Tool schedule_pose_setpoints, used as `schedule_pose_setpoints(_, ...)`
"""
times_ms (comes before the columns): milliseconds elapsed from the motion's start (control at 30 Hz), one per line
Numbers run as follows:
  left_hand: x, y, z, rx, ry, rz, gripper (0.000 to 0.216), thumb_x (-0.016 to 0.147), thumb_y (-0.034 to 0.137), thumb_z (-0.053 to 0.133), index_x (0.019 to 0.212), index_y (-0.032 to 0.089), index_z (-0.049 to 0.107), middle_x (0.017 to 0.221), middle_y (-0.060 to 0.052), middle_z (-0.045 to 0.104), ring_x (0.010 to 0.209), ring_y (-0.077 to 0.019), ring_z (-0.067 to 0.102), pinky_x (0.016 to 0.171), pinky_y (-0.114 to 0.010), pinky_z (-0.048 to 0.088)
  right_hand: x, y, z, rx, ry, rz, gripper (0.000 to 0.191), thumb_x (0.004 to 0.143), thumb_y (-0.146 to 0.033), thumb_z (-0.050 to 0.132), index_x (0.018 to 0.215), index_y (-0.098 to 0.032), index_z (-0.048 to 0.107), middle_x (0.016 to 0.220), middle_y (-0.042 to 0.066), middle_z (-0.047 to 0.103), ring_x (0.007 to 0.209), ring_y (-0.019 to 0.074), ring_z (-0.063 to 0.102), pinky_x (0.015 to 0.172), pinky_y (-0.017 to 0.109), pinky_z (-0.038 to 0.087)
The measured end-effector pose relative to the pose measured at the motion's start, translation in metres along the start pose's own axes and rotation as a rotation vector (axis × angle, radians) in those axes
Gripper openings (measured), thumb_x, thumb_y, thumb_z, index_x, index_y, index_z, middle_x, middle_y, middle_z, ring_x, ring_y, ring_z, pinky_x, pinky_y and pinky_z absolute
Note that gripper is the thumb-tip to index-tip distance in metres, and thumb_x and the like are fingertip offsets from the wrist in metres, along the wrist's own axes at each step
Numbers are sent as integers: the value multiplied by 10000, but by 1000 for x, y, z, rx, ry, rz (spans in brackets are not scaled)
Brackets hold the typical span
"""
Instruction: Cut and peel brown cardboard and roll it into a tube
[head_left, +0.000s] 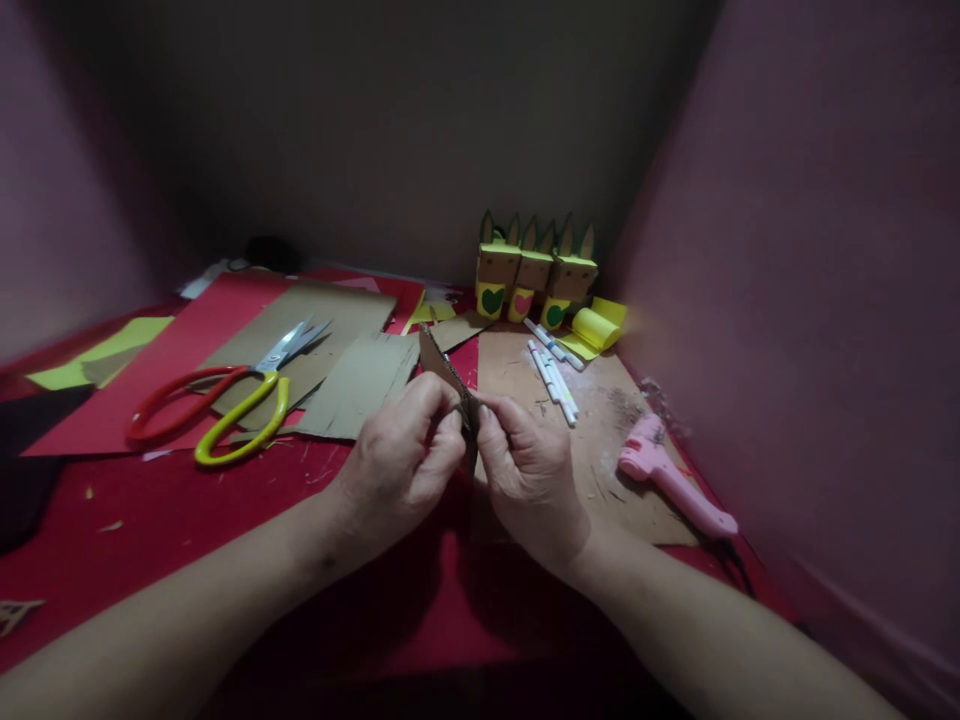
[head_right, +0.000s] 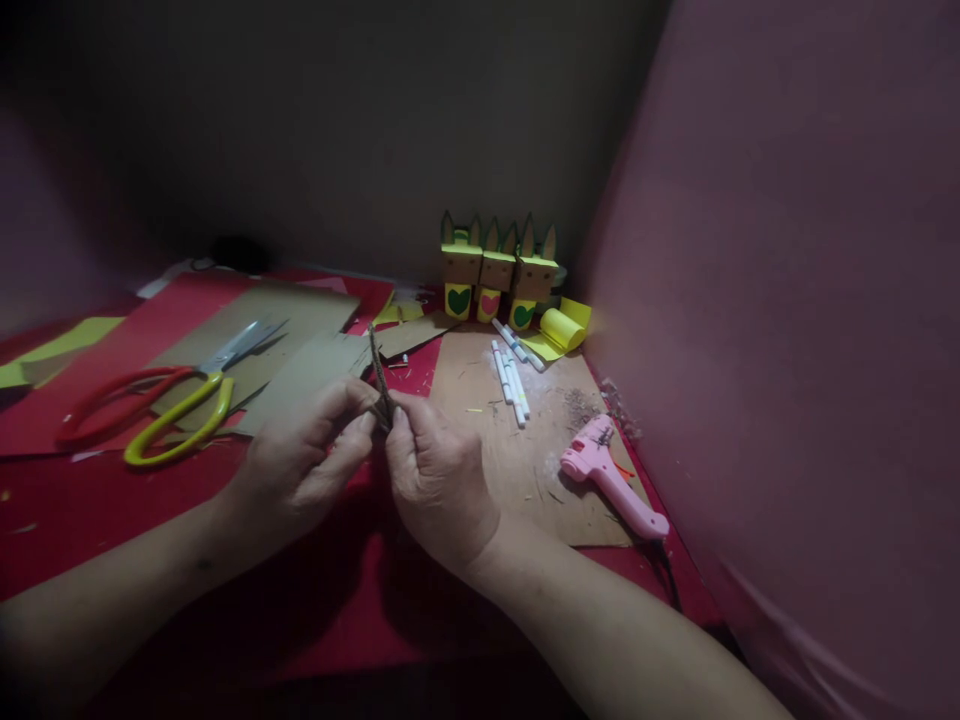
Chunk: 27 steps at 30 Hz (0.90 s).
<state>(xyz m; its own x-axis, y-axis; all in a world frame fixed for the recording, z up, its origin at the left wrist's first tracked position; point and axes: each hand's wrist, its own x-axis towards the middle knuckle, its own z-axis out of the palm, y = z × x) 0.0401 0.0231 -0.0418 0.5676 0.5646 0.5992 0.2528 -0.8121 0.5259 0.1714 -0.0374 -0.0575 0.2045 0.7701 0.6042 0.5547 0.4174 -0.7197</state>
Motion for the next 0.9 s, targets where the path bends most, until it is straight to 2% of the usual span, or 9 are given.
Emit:
schedule_pose_setpoints(233, 4, -1, 1, -99, -4, -111, 155, 909, 245, 388, 821, 198, 506, 704, 2, 505, 628, -144, 482, 596, -300, 435, 4, 1, 0, -10, -6, 61, 144, 910, -246, 479, 883, -214, 617, 720, 7, 642, 611, 131, 562, 592, 261, 424)
schedule_pose_setpoints(300, 3, -3, 2, -86, 4, -82, 156, 911, 244, 386, 821, 197, 504, 722, -9, 508, 643, -150, 487, 609, -311, 441, 5, 2, 1, -20, -7, 100, 124, 883, -240, 505, 781, -218, 572, 634, -19, 580, 559, 120, 522, 556, 256, 388)
schedule_pose_setpoints(400, 1, -4, 4, -30, 10, -18, 149, 910, 220, 382, 827, 199, 503, 763, -31, 522, 682, -163, 501, 634, -329, 451, 4, 2, 1, -8, -14, 134, 190, 871, -226, 504, 684, -226, 473, 585, -43, 504, 537, 107, 474, 540, 254, 351)
schedule_pose_setpoints(567, 1, -5, 3, 35, 22, 46, 135, 904, 190, 373, 834, 204, 488, 764, -41, 520, 678, -171, 508, 598, -326, 442, 5, 4, 1, 73, -21, 167, 189, 851, -215, 513, 672, -229, 454, 580, -54, 492, 529, 100, 463, 531, 250, 354)
schedule_pose_setpoints(733, 3, -10, 2, -20, -21, -1, 137, 898, 202, 379, 833, 187, 499, 779, -36, 532, 668, -160, 514, 621, -325, 454, 8, 10, 2, 188, -44, 229, 128, 833, -240, 542, 707, -226, 520, 608, -43, 566, 547, 109, 522, 553, 253, 416)
schedule_pose_setpoints(900, 4, -19, 1, -76, -83, -2, 120, 889, 209, 401, 830, 189, 503, 758, -20, 538, 666, -154, 520, 635, -315, 458, 11, 12, 0, 169, -68, 211, 72, 792, -220, 565, 723, -220, 544, 669, -22, 604, 610, 123, 553, 612, 270, 447)
